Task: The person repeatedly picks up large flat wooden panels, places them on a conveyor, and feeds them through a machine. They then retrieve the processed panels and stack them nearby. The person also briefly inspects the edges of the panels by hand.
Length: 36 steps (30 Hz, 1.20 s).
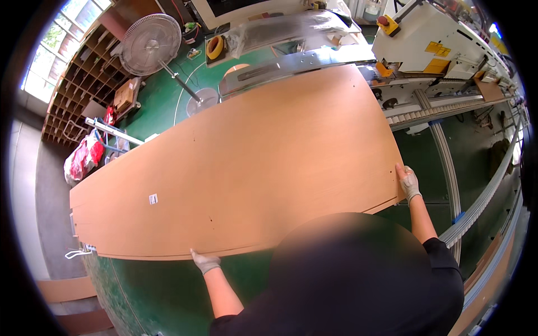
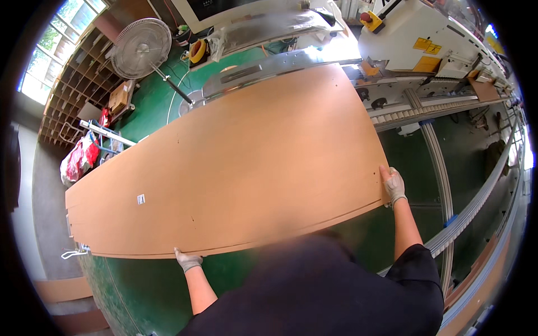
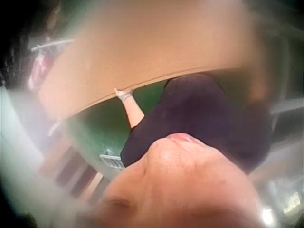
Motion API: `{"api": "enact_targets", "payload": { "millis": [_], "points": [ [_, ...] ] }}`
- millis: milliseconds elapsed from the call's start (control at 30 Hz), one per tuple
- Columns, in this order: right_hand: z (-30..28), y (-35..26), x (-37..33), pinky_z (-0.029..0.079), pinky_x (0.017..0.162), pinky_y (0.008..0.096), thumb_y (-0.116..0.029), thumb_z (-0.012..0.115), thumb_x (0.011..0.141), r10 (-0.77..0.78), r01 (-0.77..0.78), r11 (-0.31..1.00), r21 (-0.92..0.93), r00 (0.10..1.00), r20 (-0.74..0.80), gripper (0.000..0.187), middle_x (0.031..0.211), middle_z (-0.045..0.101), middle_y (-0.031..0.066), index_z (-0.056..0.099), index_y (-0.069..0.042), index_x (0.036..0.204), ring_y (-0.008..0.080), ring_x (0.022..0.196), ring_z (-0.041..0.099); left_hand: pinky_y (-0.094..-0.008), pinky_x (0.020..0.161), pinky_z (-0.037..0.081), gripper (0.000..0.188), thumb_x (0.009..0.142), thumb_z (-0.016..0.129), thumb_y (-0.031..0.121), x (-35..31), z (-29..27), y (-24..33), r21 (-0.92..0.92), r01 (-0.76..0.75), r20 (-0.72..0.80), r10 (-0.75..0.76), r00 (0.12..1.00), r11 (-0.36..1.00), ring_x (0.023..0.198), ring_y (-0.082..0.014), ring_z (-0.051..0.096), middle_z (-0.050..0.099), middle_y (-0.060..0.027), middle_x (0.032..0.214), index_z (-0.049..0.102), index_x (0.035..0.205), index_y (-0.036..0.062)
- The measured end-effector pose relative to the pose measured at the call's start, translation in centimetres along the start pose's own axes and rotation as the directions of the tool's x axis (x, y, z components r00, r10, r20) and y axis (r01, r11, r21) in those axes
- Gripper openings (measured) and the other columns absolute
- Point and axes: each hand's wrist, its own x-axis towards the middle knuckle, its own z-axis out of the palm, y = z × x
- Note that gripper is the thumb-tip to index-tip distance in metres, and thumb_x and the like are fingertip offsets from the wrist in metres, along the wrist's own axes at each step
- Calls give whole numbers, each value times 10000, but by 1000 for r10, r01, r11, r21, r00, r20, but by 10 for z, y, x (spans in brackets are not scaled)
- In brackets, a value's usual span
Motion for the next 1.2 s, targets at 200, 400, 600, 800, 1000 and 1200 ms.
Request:
{"api": "enact_targets", "payload": {
  "millis": [200, 400, 600, 800, 1000, 1200],
  "points": [
    [2, -33, -29, 471, 787, 418, -633, 479, 890, 75, -75, 997, -15, 997, -29, 683, 929, 677, 228, 649, 26, 948, 395, 888, 632, -543, 1044, 407, 621, 991, 248, 538, 3, 14, 27, 35, 79, -16, -79, 997, 996, 1277, -336, 489, 496, -102, 1412, 482, 1385, 119],
    [43, -44, -43, 461, 807, 401, -576, 495, 907, 49, -65, 950, 304, 997, 63, 631, 935, 680, 220, 661, 32, 952, 360, 902, 632, -521, 1046, 396, 603, 980, 289, 551, 16, 53, 71, 229, 113, -256, -52, 965, 967, 1287, -306, 474, 508, -104, 1400, 505, 1361, 136],
    [51, -47, -66, 483, 863, 358, -473, 569, 908, -12, 77, 953, 292, 976, -219, 517, 1019, 693, 188, 666, 9, 1069, 286, 969, 652, -438, 1022, 434, 508, 948, 508, 502, 80, 21, 85, 178, 40, -101, -23, 995, 983, 1194, -270, 549, 576, -60, 1335, 569, 1269, 113],
    [16, 69, -207, 454, 983, 398, -470, 562, 913, 121, -207, 962, -180, 910, -396, 545, 1215, 638, 187, 607, -29, 1230, 342, 1157, 589, -445, 1051, 430, 526, 1009, 413, 437, 160, -37, 98, 401, -106, -10, 119, 993, 910, 1254, -298, 505, 540, -111, 1375, 506, 1352, 49],
    [7, 147, -377, 463, 973, 436, -616, 630, 832, 712, -893, 444, 73, 302, -634, 771, 1222, 630, 228, 596, 42, 1231, 336, 1145, 599, -437, 1041, 438, 523, 1014, 406, 443, 113, -6, 96, 295, -54, -21, 63, 998, 954, 1242, -278, 517, 526, -99, 1392, 502, 1347, 51],
    [85, 246, -369, 509, 790, 360, -595, 693, 807, 813, -347, 486, 802, 516, -269, 747, 1022, 694, 100, 640, 56, 1170, 208, 855, 654, -401, 1049, 433, 485, 1003, 415, 382, 132, -12, 97, 365, -121, 32, 118, 993, 923, 1212, -281, 532, 520, -106, 1392, 502, 1336, 40]
  ]
}}
